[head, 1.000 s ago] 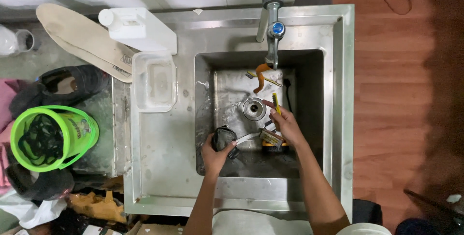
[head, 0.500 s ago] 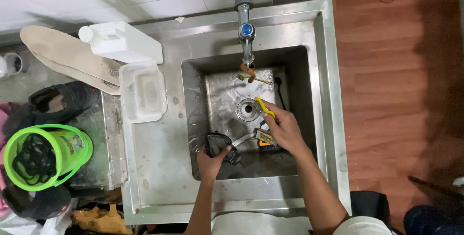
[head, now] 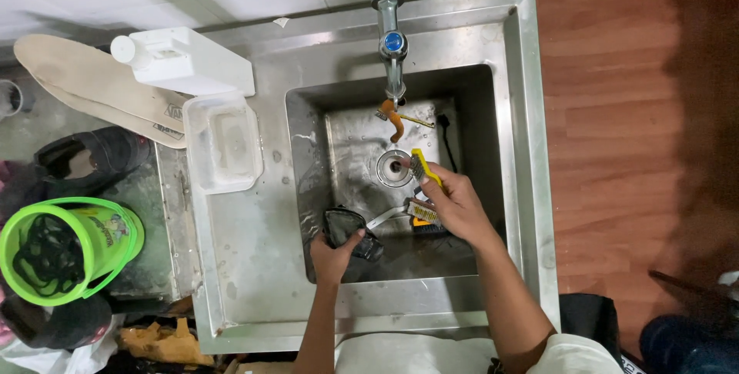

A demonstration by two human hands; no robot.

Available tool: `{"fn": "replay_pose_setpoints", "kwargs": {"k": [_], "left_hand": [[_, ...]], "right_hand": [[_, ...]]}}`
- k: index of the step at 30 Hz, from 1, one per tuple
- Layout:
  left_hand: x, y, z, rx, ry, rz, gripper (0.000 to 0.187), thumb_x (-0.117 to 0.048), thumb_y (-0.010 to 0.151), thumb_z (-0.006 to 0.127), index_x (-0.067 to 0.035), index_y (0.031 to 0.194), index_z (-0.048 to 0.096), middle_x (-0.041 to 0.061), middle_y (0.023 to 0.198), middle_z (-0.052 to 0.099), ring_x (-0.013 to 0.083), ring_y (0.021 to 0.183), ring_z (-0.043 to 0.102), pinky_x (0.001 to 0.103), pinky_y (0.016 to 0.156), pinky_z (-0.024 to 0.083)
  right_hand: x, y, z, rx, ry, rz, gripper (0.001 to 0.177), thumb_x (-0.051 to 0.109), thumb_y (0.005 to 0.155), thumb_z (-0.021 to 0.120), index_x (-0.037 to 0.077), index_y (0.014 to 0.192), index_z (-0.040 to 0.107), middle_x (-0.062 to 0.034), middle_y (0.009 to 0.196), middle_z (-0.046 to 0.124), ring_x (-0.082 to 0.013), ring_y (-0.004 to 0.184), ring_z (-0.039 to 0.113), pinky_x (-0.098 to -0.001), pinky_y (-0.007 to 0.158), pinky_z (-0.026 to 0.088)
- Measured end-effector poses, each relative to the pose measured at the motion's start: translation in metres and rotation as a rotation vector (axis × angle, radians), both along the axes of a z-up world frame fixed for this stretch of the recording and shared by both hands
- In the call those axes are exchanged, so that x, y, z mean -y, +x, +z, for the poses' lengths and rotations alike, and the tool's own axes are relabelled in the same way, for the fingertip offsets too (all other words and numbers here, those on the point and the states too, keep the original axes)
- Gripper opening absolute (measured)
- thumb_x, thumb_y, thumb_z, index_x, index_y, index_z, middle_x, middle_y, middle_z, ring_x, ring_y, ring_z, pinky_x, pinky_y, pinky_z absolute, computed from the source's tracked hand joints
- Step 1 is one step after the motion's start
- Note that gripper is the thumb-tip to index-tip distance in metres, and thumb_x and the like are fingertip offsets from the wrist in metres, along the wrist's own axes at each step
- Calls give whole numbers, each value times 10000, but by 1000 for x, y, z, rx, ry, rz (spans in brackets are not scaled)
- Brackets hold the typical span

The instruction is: The person scrubs a black shoe with a sponge and brushes, rinsing it under running water in a sink. They clean the upper, sole, and interior of the shoe, switching between tools and rinsing repeatedly.

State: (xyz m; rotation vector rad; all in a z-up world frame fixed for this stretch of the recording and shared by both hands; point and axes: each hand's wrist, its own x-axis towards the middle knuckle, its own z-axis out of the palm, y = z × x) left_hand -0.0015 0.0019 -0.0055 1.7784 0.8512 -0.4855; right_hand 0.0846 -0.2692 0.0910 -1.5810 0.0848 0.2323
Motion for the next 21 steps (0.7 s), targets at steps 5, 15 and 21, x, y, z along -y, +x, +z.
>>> {"fn": "replay_pose_setpoints", "kwargs": {"k": [5, 15, 21], "left_hand": [[-2, 0, -4, -12, 3, -1, 1033, -420, 765, 1027, 83, 1521, 534, 325, 1498, 573, 486, 1443, 515, 675, 1239, 403], [3, 0, 1, 36, 5, -27, 938, -349, 796, 1001, 107, 1479, 547, 357, 1429, 599, 519, 1408, 530, 722, 1209, 419], [3, -3, 3, 60, -17, -13, 993, -343, 797, 1001, 135, 1505, 495, 379, 1460, 558, 547, 1410, 511, 753, 1204, 400]], "right_hand": [[-8, 12, 44, 36, 24, 13, 325, 38, 1087, 498, 60, 1220, 793, -2, 604, 513, -93, 614, 392, -263, 615, 392], [-5, 2, 37, 50, 10, 32, 337, 13, 1085, 507, 34, 1257, 796, -108, 757, 700, -154, 728, 510, -345, 740, 502], [-5, -2, 45, -31, 91, 36, 348, 44, 1100, 483, 57, 1189, 819, -42, 773, 696, -137, 714, 519, -311, 776, 501]]}}
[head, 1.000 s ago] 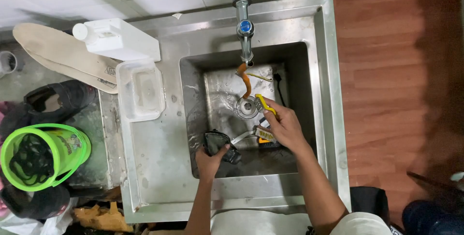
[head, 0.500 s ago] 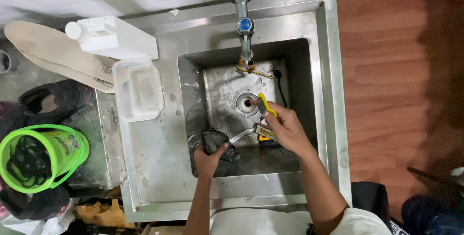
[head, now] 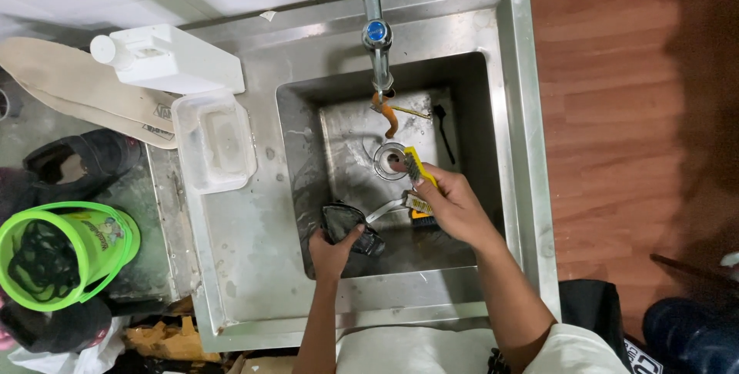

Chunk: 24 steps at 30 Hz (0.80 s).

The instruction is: The person scrubs a black shoe with a sponge and brushes, rinsing it under running water in a sink. They clean the upper, sole, and interior of the shoe, switching between tools and rinsing repeatedly.

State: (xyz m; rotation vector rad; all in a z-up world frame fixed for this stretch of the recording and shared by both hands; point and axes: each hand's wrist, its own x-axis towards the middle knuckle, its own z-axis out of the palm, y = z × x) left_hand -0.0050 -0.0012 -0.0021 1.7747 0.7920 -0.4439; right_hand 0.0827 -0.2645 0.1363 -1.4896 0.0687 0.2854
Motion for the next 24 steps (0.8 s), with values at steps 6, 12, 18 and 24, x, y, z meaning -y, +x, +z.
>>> {"fn": "replay_pose_setpoints", "kwargs": {"k": [6, 12, 18, 24], "left_hand": [[-1, -2, -3, 37, 3, 4, 854, -276, 787, 1009, 123, 1418, 594, 356, 1313, 665, 533, 1303, 610, 766, 1114, 500], [-4, -4, -4, 27, 16, 15, 857, -296, 766, 1027, 119, 1395, 619, 347, 1290, 691, 517, 1266, 645, 743, 1098, 520], [-8, -10, -19, 13, 21, 17, 979, -380, 712, 1067, 90, 1443, 616, 313, 1375, 672, 463, 1323, 628, 671, 1156, 502], [-4, -6, -10, 36, 41, 29, 972, -358, 726, 1052, 103, 1450, 596, 346, 1375, 652, 503, 1327, 609, 722, 1155, 477]], "right_hand": [[2, -16, 0, -194, 438, 66, 398, 189, 1113, 484, -87, 1269, 726, 47, 619, 378, -29, 478, 318, -192, 435, 303], [3, -26, 18, -140, 585, 149, 419, 177, 1101, 480, -154, 1240, 696, 43, 623, 397, -16, 432, 359, -185, 429, 341], [9, -36, 13, -171, 885, 302, 501, 187, 1094, 428, -266, 1223, 600, 65, 594, 361, -16, 388, 280, -210, 355, 294], [13, -47, 6, -270, 1159, 420, 522, 172, 1087, 360, -321, 1122, 528, 57, 556, 302, -28, 373, 209, -234, 330, 218]]}}
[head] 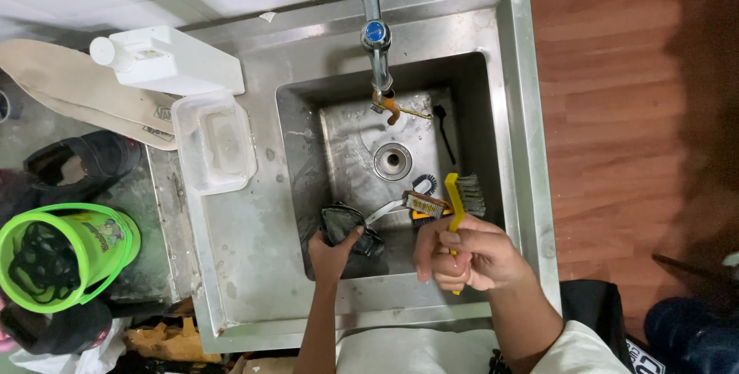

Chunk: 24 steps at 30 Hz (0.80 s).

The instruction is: The person scrubs a black shoe with a sponge and brushes, rinsing it under running water in a sink. They clean the upper, sole, and interior of the shoe, switching between tools and rinsing repeatedly.

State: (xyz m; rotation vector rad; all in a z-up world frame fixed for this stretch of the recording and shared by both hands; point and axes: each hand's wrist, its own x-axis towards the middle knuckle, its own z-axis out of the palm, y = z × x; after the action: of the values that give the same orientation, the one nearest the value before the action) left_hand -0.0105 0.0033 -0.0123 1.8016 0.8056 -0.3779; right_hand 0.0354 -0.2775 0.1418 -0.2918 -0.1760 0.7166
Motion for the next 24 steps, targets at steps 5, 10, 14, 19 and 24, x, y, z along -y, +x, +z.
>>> {"fn": "replay_pose_setpoints", "kwargs": {"k": [5, 10, 14, 19, 24], "left_hand": [[2, 4, 10, -28, -28, 4, 966, -335, 739, 1041, 100, 1470, 585, 344, 1420, 629, 512, 1381, 560, 703, 1202, 425], [4, 5, 7, -32, -28, 9, 982, -349, 747, 1041, 106, 1479, 571, 348, 1436, 615, 513, 1389, 554, 694, 1198, 437], [8, 5, 9, -122, -10, 27, 1127, -443, 698, 1066, 100, 1524, 524, 336, 1507, 561, 473, 1439, 524, 658, 1236, 396], [10, 5, 24, -254, 40, 2, 1278, -580, 714, 1029, 100, 1596, 403, 343, 1604, 447, 450, 1530, 428, 619, 1269, 347], [4, -7, 23, -124, 142, 75, 494, -431, 621, 999, -111, 964, 847, 9, 882, 832, 162, 878, 758, 349, 782, 599]], "right_hand": [[-4, 1, 13, 2, 23, -16, 501, 152, 1095, 377, -318, 1079, 549, 59, 570, 306, -7, 389, 226, -204, 347, 234], [-2, 5, -31, -31, 10, -12, 497, 163, 1095, 406, -311, 1060, 552, 62, 579, 313, 4, 396, 238, -198, 354, 239], [-10, 41, -157, -13, -656, -74, 364, 157, 1104, 454, -109, 1089, 702, -92, 785, 555, -169, 665, 484, -296, 651, 412], [-30, 68, -352, 303, -1784, 468, 591, 355, 1021, 557, 32, 1511, 624, -282, 1409, 697, -468, 1361, 631, -531, 1146, 494], [-89, 97, -465, 444, -1714, 483, 647, 302, 954, 509, 82, 1561, 561, -236, 1572, 564, -447, 1424, 554, -479, 1099, 486]]}}
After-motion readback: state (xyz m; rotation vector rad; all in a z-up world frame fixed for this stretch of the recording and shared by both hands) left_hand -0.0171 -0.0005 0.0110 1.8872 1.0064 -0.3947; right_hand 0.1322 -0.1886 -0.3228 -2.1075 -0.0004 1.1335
